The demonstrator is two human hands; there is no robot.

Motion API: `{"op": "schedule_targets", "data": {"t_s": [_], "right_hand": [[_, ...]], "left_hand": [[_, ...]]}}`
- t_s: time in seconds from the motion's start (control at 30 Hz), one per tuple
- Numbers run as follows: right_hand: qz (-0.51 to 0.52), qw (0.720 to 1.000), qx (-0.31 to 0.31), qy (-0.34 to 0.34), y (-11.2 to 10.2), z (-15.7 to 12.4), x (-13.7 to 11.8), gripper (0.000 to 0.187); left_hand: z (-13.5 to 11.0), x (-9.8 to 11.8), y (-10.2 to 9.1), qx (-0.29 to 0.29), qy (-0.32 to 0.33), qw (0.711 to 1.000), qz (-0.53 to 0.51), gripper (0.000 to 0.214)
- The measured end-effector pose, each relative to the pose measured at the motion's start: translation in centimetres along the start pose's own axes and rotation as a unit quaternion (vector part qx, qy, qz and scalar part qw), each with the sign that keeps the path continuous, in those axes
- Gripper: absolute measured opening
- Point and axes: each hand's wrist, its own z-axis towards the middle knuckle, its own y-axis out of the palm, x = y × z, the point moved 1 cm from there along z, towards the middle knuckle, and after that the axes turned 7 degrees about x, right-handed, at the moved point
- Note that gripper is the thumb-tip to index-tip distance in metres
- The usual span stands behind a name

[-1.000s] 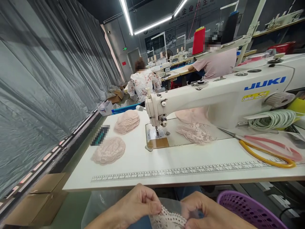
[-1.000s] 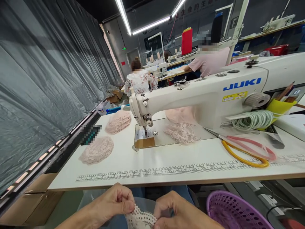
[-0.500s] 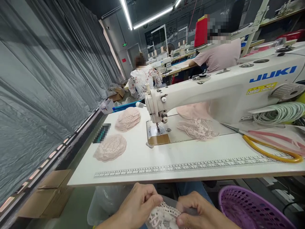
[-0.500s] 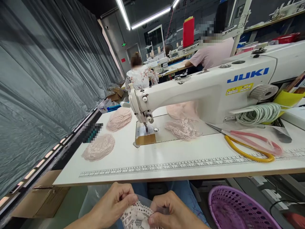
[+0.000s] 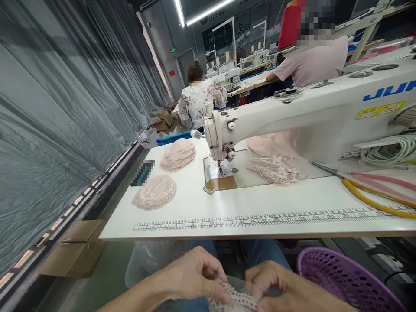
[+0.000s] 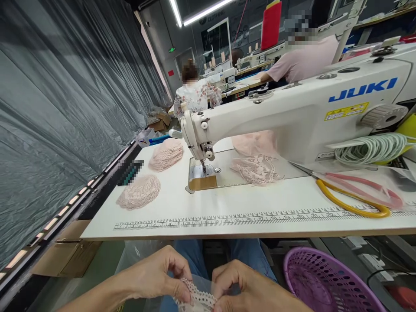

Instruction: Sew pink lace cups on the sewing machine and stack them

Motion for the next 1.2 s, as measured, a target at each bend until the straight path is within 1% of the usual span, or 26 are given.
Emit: {"op": "schedule_targets", "data": {"t_s": [0.1,0.2,0.27,0.33,0.4,0.47,0.57,0.67,0.8,0.93,1.07,1.2], "right_hand": [[-0.006,1.000,-0.011,0.004,0.2,0.0,0.1,0.050],[-0.026,0.999,0.001,0.030,0.3,-0.1,0.1,0.054],[-0.039,0.998,0.004,0.049,0.3,-0.1,0.0,0.055],[-0.040,0.998,-0.001,0.047,0.3,-0.1,0.0,0.051],[-0.029,0.999,-0.010,0.031,0.3,0.0,0.0,0.045],[-0.010,1.000,-0.018,0.020,0.3,0.1,0.2,0.043],[0.011,0.999,-0.021,0.021,0.4,0.5,0.4,0.049],[0.020,0.999,0.002,0.031,0.6,0.9,0.4,0.051],[0.023,0.998,0.041,0.049,1.2,1.4,0.5,0.047],[0.018,0.997,0.063,0.047,1.4,1.8,0.3,0.041],[0.015,0.998,0.049,0.044,1.2,1.7,-0.4,0.041],[0.010,0.999,0.023,0.043,1.0,1.5,-0.9,0.043]], "left_hand": [[0.1,-0.4,0.0,0.007,-0.023,0.999,-0.025,0.053],[0.2,-0.7,-0.1,0.018,-0.037,0.999,-0.034,0.056],[0.1,-0.8,-0.2,0.011,-0.041,0.998,-0.040,0.053],[-0.1,-0.7,-0.4,-0.005,-0.042,0.998,-0.051,0.050],[-0.3,-0.6,-0.7,-0.017,-0.039,0.997,-0.063,0.047],[-0.4,-0.4,-0.8,-0.026,-0.029,0.997,-0.067,0.045],[-0.4,-0.2,-1.1,-0.033,0.003,0.998,-0.060,0.044],[-0.4,-0.2,-1.2,-0.013,0.024,0.999,-0.040,0.049],[-0.4,-0.2,-1.3,0.034,0.030,0.999,-0.015,0.060],[-0.6,-0.2,-1.4,0.040,0.025,0.999,-0.023,0.065],[-0.9,-0.1,-1.7,0.039,0.025,0.998,-0.032,0.066],[-1.2,0.6,-2.4,0.006,0.034,0.999,-0.021,0.062]]}}
